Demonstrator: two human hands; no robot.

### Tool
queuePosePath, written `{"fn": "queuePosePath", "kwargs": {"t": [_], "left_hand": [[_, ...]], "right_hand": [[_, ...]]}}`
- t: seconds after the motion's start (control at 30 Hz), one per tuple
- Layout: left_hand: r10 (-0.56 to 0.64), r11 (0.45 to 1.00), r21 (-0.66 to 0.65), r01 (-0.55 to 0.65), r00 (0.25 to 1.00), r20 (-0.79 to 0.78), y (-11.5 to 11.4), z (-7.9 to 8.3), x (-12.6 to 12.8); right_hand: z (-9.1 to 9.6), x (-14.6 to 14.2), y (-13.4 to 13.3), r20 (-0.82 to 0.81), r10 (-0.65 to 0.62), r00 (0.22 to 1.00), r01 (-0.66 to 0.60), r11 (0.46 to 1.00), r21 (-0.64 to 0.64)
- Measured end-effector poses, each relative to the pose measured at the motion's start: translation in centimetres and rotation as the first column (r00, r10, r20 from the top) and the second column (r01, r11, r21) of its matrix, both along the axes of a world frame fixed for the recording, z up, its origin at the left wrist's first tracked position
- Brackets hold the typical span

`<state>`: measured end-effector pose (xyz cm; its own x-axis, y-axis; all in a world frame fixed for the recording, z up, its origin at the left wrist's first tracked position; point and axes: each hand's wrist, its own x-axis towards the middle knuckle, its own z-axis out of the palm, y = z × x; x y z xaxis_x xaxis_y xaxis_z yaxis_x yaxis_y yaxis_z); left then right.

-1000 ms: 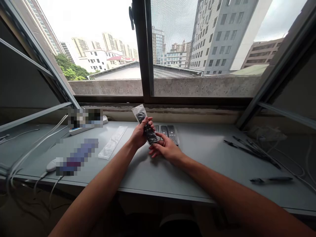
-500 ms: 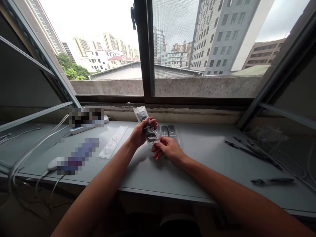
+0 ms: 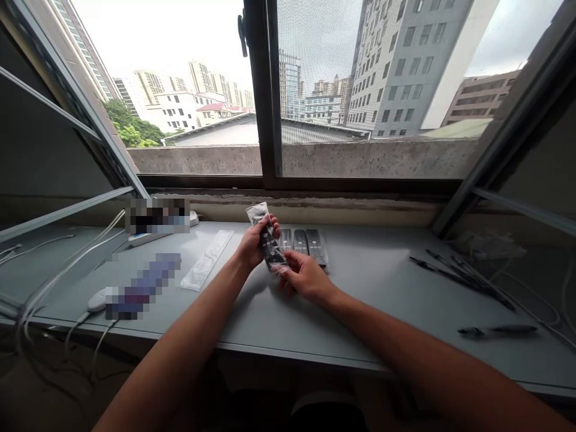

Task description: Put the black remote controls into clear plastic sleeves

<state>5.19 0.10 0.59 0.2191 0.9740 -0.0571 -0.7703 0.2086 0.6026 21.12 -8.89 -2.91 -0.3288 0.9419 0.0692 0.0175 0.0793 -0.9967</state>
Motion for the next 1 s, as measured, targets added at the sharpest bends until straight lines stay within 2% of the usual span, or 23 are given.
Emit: {"fn": "queuePosePath", "kwargs": {"t": [0.13, 0.37, 0.43, 0.5, 0.63, 0.83, 1.0], "left_hand": [[-0.095, 0.993, 0.059, 0.100, 0.992, -0.085, -0.6, -0.6, 0.6], [-0.179, 0.979, 0.077, 0.187, 0.978, -0.104, -0.7, -0.7, 0.4], [-0.151, 0.987, 0.050, 0.156, 0.985, -0.080, -0.3, -0.6, 0.1], [-0.068, 0.998, 0.012, 0.068, 0.997, -0.037, 0.4, -0.5, -0.3], [0.077, 0.994, -0.080, -0.075, 0.997, 0.030, 1.6, -0.6, -1.0], [0.114, 0.990, -0.098, -0.103, 0.987, 0.113, 1.8, -0.4, -1.4], [0.064, 0.995, -0.081, -0.054, 0.991, 0.118, 1.1, 0.0, -1.0]], "right_hand": [[-0.5, 0.1, 0.5, -0.076, -0.106, 0.991, 0.107, 0.994, 0.008], [-0.4, 0.4, 0.6, -0.027, -0.064, 0.998, 0.063, 0.996, -0.061], [-0.3, 0.4, 0.5, -0.001, -0.049, 0.999, 0.049, 0.995, -0.090], [-0.2, 0.4, 0.4, 0.017, -0.033, 0.999, 0.035, 0.995, -0.096], [-0.2, 0.4, 0.2, 0.037, -0.016, 0.999, 0.017, 0.999, -0.044], [-0.2, 0.4, 0.1, 0.068, -0.028, 0.997, 0.029, 0.999, -0.019], [-0.1, 0.4, 0.1, 0.094, 0.024, 0.995, -0.023, 1.000, -0.014]]}}
